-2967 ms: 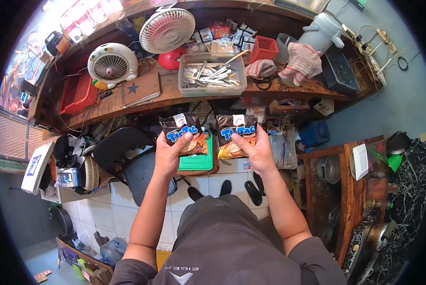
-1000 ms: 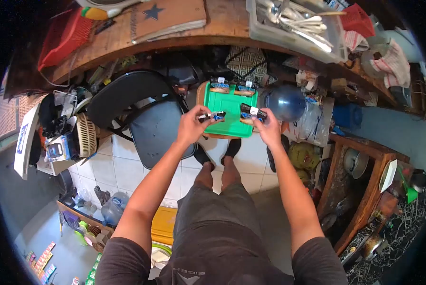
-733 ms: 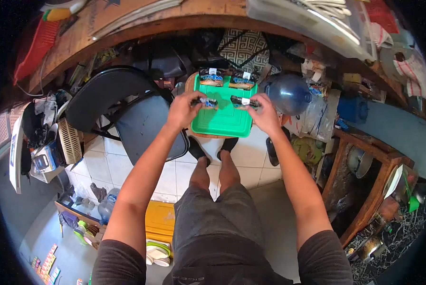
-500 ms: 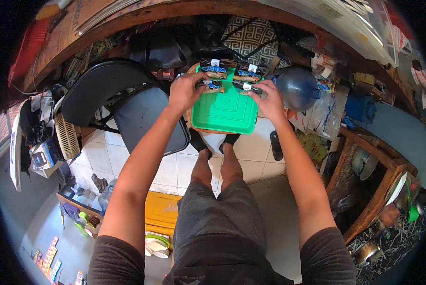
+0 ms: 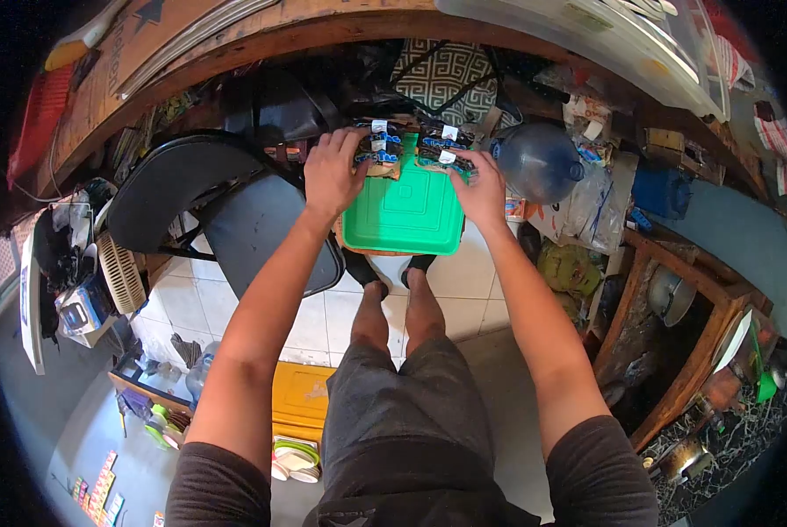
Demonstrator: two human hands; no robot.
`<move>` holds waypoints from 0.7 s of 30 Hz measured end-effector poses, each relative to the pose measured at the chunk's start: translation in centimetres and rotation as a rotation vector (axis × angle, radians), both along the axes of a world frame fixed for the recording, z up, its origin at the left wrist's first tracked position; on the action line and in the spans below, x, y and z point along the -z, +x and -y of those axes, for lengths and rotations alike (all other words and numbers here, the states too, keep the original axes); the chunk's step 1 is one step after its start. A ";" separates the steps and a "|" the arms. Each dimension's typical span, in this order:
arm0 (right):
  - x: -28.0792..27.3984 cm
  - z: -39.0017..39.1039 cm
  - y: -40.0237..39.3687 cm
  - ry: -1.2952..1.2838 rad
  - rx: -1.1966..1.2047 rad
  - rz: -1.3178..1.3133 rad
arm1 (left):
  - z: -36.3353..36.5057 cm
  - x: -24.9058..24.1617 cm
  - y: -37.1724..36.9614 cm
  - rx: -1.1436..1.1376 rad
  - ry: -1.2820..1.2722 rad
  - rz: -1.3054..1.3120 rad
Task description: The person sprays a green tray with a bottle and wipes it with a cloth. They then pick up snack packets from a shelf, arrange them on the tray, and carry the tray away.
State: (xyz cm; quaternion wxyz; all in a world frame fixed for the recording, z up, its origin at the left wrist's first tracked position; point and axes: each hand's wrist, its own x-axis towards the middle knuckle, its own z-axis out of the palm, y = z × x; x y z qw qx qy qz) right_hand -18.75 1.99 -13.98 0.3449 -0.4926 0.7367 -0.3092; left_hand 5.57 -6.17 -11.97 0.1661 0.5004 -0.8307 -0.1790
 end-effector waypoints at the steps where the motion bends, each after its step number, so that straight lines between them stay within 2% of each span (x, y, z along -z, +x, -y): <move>1: 0.0 -0.1 0.1 -0.011 0.011 -0.036 | -0.2 -0.1 0.0 0.002 0.003 0.000; 3: 0.0 -0.1 0.4 -0.025 0.021 -0.072 | -0.7 -0.5 0.1 -0.054 -0.143 -0.061; 6: -0.3 -0.7 0.8 -0.149 0.134 -0.093 | -3.0 -0.4 1.3 -0.067 -0.107 0.049; 7: -0.4 -1.1 0.8 -0.203 0.155 -0.174 | -4.2 0.0 1.6 -0.065 -0.109 0.050; 9: -0.6 -2.2 1.2 -0.260 0.177 -0.255 | -6.5 0.8 2.2 0.058 0.399 -0.094; 11: -0.5 -3.6 1.8 0.081 0.024 0.012 | -8.1 2.0 1.7 0.078 0.389 -0.088; 12: -0.3 -4.0 2.1 0.083 0.023 0.010 | -8.6 2.1 1.3 0.093 0.382 -0.082; 14: 0.3 -4.4 2.8 0.021 -0.245 -0.104 | -8.7 2.7 0.9 0.066 0.368 -0.069; 15: 0.6 -4.4 3.0 0.025 -0.293 -0.156 | -8.5 2.8 0.7 0.052 0.339 -0.075; 21: 1.6 -3.9 3.2 0.049 -0.317 -0.168 | -7.8 4.1 -0.2 0.059 0.281 -0.081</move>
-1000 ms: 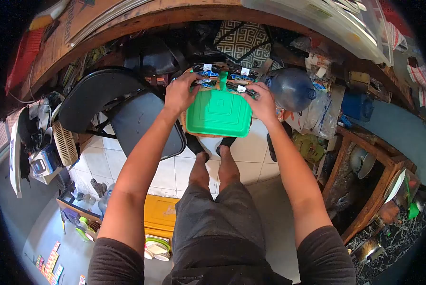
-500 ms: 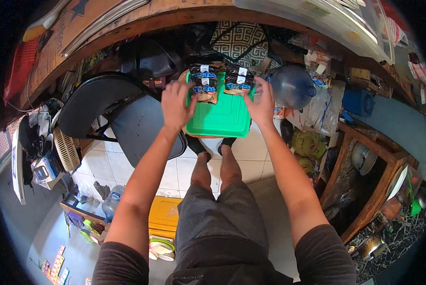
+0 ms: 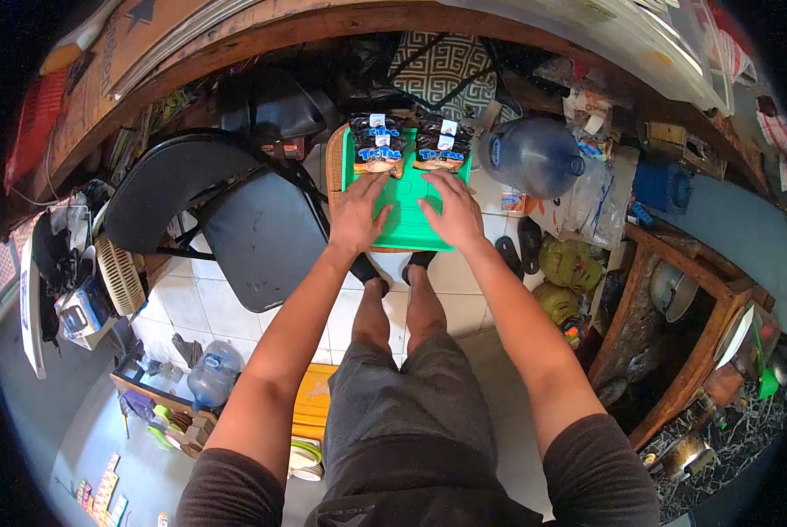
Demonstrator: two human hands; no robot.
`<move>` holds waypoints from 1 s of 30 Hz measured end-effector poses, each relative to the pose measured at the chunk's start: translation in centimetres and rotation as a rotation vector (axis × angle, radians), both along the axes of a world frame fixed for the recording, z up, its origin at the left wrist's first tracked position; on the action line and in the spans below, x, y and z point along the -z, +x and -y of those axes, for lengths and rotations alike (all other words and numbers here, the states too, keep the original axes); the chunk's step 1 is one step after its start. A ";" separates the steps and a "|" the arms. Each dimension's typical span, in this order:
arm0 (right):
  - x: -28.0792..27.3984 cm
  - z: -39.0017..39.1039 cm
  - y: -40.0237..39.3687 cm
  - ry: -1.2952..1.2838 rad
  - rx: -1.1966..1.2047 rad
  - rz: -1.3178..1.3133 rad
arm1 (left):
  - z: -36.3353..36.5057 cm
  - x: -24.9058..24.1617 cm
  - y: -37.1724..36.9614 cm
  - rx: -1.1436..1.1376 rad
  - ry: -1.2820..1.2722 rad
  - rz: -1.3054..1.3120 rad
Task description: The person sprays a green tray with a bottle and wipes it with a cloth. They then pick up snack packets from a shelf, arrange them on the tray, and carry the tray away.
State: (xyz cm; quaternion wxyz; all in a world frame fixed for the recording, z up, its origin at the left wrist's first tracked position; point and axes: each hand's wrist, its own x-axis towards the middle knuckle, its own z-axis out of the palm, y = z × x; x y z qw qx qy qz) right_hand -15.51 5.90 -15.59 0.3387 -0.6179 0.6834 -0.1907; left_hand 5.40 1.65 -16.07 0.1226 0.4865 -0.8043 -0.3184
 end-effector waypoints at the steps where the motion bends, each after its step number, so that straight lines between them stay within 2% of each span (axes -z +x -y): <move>1: 0.0 0.0 0.0 -0.001 0.000 0.000 | 0.0 0.2 -0.2 -0.002 -0.016 -0.003; 8: 0.8 0.1 0.0 0.053 -0.007 0.013 | -0.2 0.2 -1.3 0.010 0.024 0.214; 10: 1.0 0.0 -0.1 0.063 -0.004 0.011 | -0.4 0.4 -1.5 -0.016 -0.062 0.258; 12: 1.1 0.0 0.0 -0.009 -0.012 -0.034 | -0.4 0.5 -1.6 -0.014 -0.057 0.270; 20: 0.8 0.0 -0.3 0.027 0.015 0.051 | -0.4 1.0 -1.2 -0.009 0.006 0.211; 30: 0.7 0.0 0.0 0.046 -0.035 -0.008 | -0.3 0.5 -2.0 0.024 0.019 0.324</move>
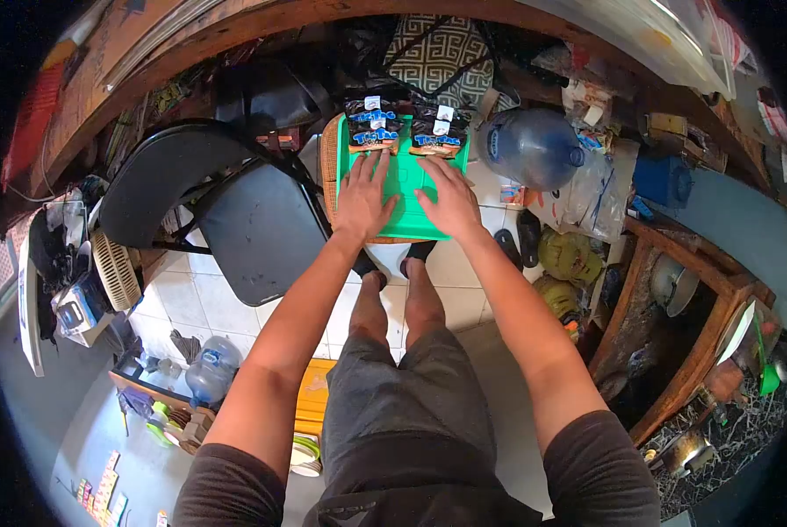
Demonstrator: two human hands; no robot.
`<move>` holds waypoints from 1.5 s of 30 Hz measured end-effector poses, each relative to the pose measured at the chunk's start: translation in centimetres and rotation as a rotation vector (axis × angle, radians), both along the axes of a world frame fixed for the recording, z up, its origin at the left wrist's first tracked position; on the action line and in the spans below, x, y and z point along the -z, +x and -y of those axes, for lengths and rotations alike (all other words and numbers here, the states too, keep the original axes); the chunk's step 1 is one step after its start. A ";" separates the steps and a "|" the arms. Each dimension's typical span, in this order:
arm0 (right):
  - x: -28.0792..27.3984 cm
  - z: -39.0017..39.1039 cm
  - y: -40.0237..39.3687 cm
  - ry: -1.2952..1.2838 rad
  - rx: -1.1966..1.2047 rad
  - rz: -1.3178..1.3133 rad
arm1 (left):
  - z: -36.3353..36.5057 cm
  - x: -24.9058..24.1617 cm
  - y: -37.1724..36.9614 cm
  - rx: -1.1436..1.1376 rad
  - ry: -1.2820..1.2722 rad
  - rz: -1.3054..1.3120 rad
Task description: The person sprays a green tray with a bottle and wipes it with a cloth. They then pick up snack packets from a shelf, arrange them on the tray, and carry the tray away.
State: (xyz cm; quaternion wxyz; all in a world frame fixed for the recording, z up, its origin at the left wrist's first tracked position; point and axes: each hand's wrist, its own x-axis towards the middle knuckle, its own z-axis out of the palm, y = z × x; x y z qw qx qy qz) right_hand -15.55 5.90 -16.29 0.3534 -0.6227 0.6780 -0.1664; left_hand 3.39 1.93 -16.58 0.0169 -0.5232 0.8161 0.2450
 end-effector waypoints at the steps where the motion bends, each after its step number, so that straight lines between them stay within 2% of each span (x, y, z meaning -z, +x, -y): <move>1: 0.0 0.0 0.0 0.000 0.000 -0.001 | 0.0 0.1 -0.1 0.006 -0.015 0.005; 15: 0.0 -1.8 0.0 0.037 0.019 0.096 | -0.9 0.1 1.2 0.013 0.029 -0.058; 20: 0.3 -1.2 -0.1 0.039 -0.033 0.012 | -0.6 0.4 1.0 0.025 0.005 -0.044; 29: 0.0 -0.1 0.2 0.077 -0.057 -0.068 | 0.5 -0.6 -0.6 0.026 0.019 0.166; 37: 0.3 -0.6 0.0 0.097 -0.069 -0.083 | 0.3 0.1 -0.4 0.023 0.010 0.118; 45: -0.3 -1.7 -0.2 0.076 -0.028 0.066 | -0.5 0.1 0.7 0.010 0.006 -0.049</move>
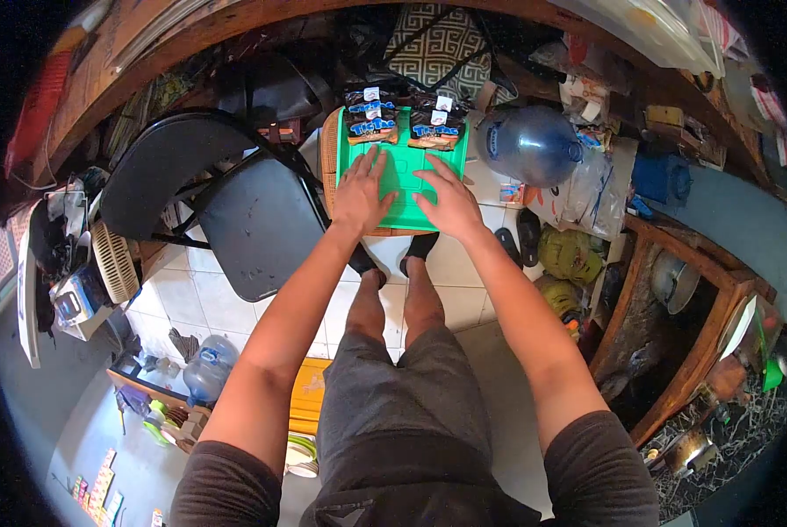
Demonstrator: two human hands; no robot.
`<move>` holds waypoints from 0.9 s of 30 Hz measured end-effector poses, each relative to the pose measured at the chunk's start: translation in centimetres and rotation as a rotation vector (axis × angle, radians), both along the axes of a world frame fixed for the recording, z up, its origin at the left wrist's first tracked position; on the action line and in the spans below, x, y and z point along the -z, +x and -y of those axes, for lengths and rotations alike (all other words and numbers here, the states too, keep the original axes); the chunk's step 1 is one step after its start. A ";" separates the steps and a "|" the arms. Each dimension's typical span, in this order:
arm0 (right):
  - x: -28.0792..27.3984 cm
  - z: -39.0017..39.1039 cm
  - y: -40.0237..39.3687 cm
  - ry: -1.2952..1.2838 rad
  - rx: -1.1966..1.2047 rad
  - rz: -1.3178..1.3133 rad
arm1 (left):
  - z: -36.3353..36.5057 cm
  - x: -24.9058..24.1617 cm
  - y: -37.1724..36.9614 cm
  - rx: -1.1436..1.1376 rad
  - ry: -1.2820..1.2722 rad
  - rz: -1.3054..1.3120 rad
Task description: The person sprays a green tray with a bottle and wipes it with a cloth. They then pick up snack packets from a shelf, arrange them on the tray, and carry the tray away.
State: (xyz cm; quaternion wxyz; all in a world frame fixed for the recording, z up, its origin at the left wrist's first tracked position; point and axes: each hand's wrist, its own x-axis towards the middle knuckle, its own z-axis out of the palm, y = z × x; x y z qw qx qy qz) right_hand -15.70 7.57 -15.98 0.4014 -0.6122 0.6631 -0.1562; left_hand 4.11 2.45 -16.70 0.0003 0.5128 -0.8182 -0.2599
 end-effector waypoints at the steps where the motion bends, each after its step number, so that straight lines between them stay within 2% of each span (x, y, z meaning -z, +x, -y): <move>1: -0.5 -0.4 0.1 0.001 -0.002 0.000 | -0.3 -0.2 0.2 0.018 -0.015 -0.029; 4: -3.2 -1.4 0.4 -0.070 0.031 0.079 | -1.5 -3.5 1.0 0.041 0.010 -0.102; 7: -8.4 -2.4 0.3 -0.073 0.098 0.199 | -3.2 -8.5 2.7 -0.002 0.076 -0.200; 11: -15.6 -3.5 0.3 -0.228 0.136 0.205 | -4.8 -15.5 5.8 -0.051 0.118 -0.293; 17: -25.9 -4.5 1.1 -0.291 0.166 0.227 | -4.6 -25.1 9.5 -0.033 0.116 -0.344; 24: -35.1 -6.0 3.5 -0.436 0.175 0.179 | -3.0 -33.0 12.3 0.109 -0.047 -0.471; 27: -37.6 -6.7 5.0 -0.489 0.235 0.209 | -3.0 -35.2 12.7 0.060 -0.033 -0.601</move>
